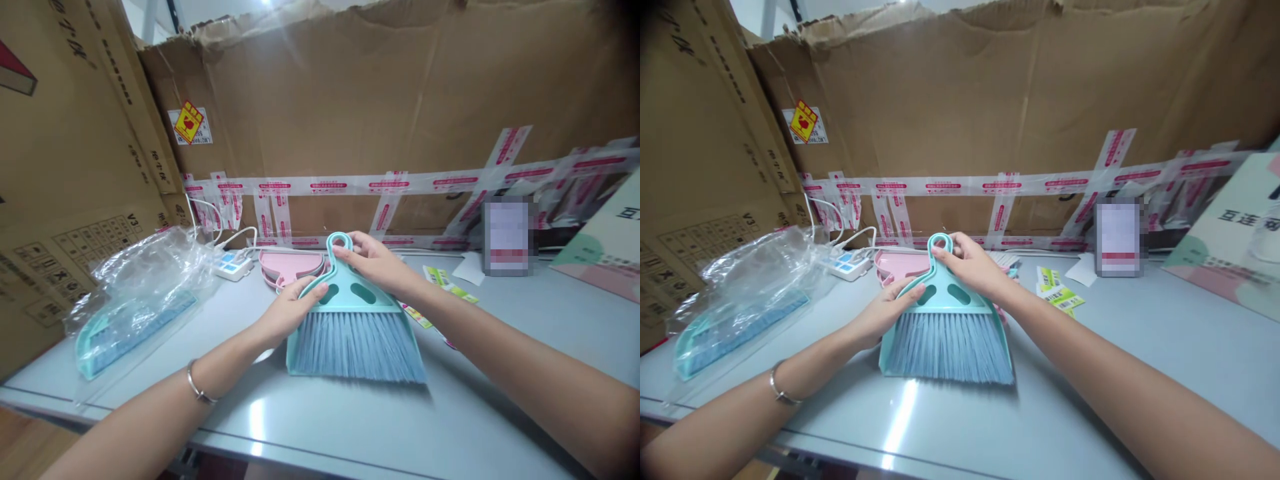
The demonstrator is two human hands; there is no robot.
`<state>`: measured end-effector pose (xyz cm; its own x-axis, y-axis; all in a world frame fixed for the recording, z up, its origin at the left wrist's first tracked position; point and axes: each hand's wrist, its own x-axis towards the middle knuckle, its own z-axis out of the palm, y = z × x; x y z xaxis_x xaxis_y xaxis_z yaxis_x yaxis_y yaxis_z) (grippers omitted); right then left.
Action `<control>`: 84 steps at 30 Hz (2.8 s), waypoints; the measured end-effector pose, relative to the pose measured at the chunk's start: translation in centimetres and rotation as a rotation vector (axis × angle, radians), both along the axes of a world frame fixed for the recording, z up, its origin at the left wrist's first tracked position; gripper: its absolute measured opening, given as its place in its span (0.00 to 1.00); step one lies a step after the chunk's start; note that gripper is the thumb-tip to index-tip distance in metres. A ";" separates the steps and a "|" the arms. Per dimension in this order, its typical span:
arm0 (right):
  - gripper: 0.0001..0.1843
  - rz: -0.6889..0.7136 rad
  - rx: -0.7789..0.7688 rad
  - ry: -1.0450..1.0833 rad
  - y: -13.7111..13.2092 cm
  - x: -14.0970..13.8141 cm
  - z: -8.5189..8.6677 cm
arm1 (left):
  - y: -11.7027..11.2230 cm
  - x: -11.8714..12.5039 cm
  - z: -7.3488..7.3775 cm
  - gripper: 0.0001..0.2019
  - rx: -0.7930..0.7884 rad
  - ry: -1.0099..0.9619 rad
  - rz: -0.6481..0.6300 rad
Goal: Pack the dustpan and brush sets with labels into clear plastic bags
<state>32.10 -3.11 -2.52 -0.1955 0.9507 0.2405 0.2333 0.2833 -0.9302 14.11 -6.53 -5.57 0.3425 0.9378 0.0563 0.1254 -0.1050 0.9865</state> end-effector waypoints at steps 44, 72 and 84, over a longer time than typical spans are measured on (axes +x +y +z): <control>0.09 -0.098 1.014 -0.860 -7.8 -2.5 -5.2 | -0.4 0.0 0.6 0.15 0.146 -0.087 0.100; 0.15 0.370 0.874 -0.623 -9.5 1.0 -3.8 | 1.0 -1.2 1.1 0.19 0.076 -0.186 0.244; 0.17 -0.490 0.046 -0.701 0.6 22.3 -7.3 | 0.5 -0.8 1.0 0.18 0.047 -0.164 0.205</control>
